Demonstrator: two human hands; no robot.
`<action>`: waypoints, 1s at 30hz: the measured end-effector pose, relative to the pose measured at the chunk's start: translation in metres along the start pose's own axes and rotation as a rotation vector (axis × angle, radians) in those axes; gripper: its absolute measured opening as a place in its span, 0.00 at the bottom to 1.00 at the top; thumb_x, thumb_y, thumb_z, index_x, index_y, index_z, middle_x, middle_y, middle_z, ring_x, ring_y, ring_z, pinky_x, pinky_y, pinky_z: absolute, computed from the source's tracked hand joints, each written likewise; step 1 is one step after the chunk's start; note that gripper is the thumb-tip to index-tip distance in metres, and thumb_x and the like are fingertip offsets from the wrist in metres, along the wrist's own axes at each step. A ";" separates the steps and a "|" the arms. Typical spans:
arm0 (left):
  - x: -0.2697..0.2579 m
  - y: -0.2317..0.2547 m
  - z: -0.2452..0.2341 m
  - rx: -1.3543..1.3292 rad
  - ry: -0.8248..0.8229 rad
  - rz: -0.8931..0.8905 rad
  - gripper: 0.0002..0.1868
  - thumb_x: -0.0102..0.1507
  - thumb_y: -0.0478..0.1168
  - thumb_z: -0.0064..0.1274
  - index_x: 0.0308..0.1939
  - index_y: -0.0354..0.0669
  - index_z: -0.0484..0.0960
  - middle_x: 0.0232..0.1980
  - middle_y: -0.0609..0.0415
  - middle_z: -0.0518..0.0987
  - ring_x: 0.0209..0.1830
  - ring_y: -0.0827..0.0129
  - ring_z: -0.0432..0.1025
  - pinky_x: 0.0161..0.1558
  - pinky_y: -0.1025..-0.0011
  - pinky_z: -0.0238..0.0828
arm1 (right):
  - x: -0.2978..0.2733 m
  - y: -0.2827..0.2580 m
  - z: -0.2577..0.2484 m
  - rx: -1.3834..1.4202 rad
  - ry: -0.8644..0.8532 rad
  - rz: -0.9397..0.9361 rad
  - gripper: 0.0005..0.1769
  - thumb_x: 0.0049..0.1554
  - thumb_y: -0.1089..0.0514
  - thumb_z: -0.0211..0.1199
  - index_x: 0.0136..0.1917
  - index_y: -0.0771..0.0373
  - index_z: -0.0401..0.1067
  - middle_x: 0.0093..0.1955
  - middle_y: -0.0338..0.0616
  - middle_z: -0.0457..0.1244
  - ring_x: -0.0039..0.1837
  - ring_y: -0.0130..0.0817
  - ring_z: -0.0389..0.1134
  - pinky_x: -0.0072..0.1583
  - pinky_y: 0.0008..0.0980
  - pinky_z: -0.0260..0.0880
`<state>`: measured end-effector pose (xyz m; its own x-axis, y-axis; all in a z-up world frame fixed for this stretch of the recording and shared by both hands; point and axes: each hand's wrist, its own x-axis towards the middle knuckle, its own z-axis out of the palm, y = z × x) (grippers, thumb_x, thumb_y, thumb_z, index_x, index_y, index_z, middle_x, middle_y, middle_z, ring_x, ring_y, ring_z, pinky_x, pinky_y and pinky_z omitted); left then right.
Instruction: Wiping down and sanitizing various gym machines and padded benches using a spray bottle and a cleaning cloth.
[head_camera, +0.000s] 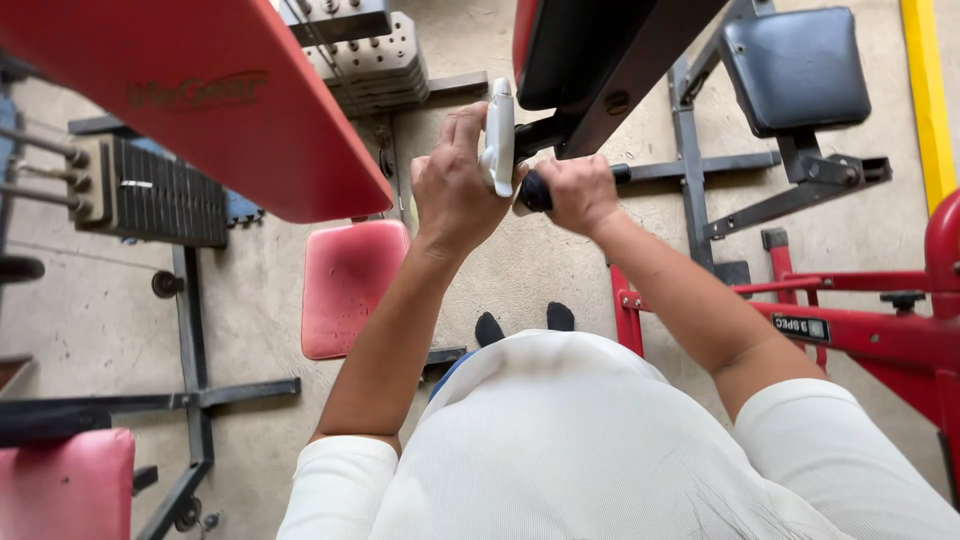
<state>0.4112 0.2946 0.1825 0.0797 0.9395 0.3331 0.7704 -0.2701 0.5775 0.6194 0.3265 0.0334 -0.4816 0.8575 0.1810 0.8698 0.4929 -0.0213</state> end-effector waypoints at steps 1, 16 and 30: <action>0.000 0.000 -0.003 -0.007 -0.013 0.012 0.39 0.53 0.49 0.72 0.64 0.47 0.71 0.58 0.52 0.79 0.50 0.59 0.78 0.48 0.58 0.67 | 0.005 0.007 -0.012 -0.003 -0.003 0.019 0.17 0.63 0.45 0.64 0.60 0.55 0.73 0.44 0.39 0.69 0.45 0.33 0.69 0.49 0.38 0.63; 0.010 -0.015 -0.006 -0.028 -0.197 0.031 0.40 0.55 0.53 0.71 0.66 0.45 0.71 0.60 0.52 0.78 0.50 0.62 0.78 0.48 0.58 0.63 | -0.038 0.073 0.093 1.723 0.447 0.964 0.31 0.58 0.38 0.73 0.61 0.63 0.71 0.54 0.40 0.66 0.56 0.29 0.70 0.59 0.33 0.75; 0.012 -0.019 -0.006 -0.089 -0.170 0.063 0.40 0.54 0.53 0.71 0.65 0.44 0.71 0.58 0.53 0.78 0.49 0.61 0.78 0.46 0.59 0.65 | -0.032 -0.051 0.088 0.473 0.608 0.952 0.54 0.64 0.46 0.57 0.84 0.65 0.22 0.83 0.70 0.24 0.82 0.66 0.26 0.77 0.63 0.33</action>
<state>0.3934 0.3099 0.1801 0.2372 0.9402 0.2445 0.7021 -0.3398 0.6257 0.5814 0.2871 -0.0575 0.5646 0.7587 0.3250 0.6613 -0.1802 -0.7282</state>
